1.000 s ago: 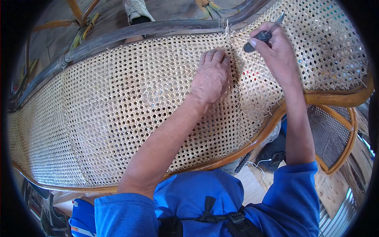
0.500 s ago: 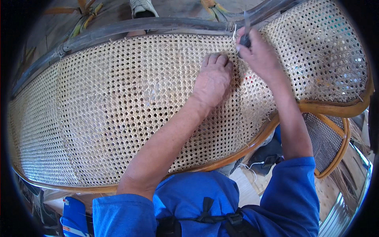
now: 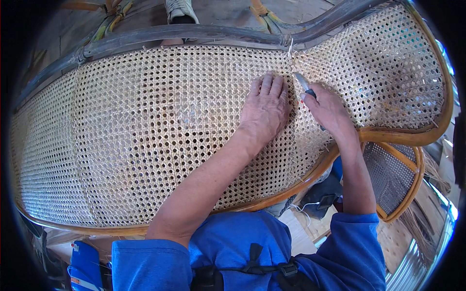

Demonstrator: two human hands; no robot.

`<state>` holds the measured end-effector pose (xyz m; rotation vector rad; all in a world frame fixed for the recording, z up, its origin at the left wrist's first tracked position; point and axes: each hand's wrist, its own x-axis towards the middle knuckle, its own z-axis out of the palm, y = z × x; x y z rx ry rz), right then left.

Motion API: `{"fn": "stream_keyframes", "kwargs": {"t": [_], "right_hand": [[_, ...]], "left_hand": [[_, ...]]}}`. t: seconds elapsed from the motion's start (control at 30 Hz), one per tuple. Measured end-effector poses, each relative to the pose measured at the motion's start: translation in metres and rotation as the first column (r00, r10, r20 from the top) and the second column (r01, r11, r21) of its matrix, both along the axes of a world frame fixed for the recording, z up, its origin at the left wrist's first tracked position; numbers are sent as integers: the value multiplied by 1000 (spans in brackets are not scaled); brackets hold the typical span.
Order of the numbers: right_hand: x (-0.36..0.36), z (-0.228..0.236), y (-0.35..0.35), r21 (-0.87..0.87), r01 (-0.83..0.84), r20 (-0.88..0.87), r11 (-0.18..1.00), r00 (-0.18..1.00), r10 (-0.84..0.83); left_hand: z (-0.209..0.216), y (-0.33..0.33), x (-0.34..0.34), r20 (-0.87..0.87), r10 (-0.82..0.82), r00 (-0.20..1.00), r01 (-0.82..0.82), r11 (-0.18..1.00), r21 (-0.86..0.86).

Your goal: The recorder is weaving and trimming rattan strips onto a large chair frame using hand tools.

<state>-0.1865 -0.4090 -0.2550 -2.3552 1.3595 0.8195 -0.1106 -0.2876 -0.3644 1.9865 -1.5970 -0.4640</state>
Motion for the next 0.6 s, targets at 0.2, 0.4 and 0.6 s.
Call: {"fn": "stream_keyframes", "kwargs": {"t": [0.2, 0.4, 0.6], "right_hand": [[10, 5, 5, -5, 26, 8, 1000, 1000, -26], [9, 7, 8, -41, 111, 42, 993, 993, -109], [-3, 2, 4, -2, 156, 123, 988, 980, -154]], "left_hand": [[-3, 1, 1, -15, 1, 1000, -1, 1000, -1], [0, 1, 2, -48, -19, 999, 19, 1000, -9], [3, 0, 6, -82, -21, 996, 21, 1000, -11]]}}
